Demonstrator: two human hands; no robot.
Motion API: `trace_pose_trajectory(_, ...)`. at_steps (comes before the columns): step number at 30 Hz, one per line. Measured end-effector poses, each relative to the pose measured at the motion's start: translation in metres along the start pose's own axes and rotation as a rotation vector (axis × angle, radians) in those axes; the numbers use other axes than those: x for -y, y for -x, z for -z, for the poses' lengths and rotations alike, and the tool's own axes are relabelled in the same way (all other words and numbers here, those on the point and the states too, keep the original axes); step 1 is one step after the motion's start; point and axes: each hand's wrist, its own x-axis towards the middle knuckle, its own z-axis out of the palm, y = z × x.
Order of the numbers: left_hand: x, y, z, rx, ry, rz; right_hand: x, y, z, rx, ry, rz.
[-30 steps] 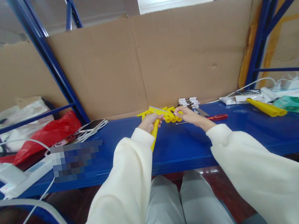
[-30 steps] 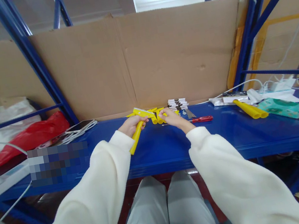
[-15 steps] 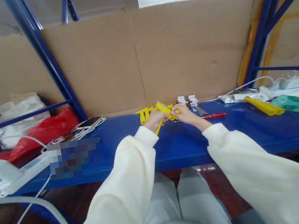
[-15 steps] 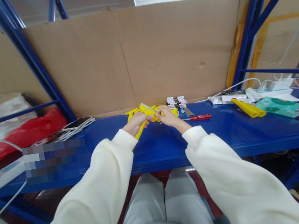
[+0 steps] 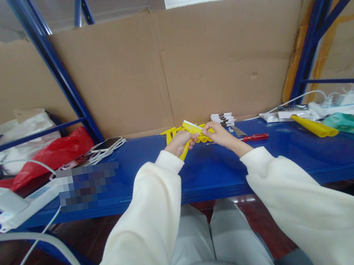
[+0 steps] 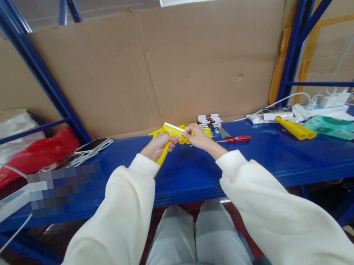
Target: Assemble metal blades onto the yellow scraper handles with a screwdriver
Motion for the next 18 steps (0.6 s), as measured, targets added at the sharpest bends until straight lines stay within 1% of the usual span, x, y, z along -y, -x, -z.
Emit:
trace_pose_trajectory(3,-0.001,0.001,0.008,0.041,-0.026,-0.017,-0.003,-0.001,0.003,-0.024,-0.052,0.108)
trace_pose_trajectory(6,-0.002,0.004,0.016,0.078,-0.05,-0.039,-0.004,0.0,0.003,-0.038,-0.055,0.173)
trace_pose_trajectory(9,-0.003,0.007,0.023,0.129,-0.039,-0.055,-0.002,0.002,0.003,-0.048,-0.049,0.201)
trace_pose_trajectory(13,-0.002,0.008,0.027,0.186,-0.044,-0.044,0.0,0.004,0.002,-0.04,-0.063,0.227)
trace_pose_trajectory(18,-0.001,0.005,0.032,0.236,-0.03,-0.023,0.0,0.004,0.001,-0.026,-0.073,0.228)
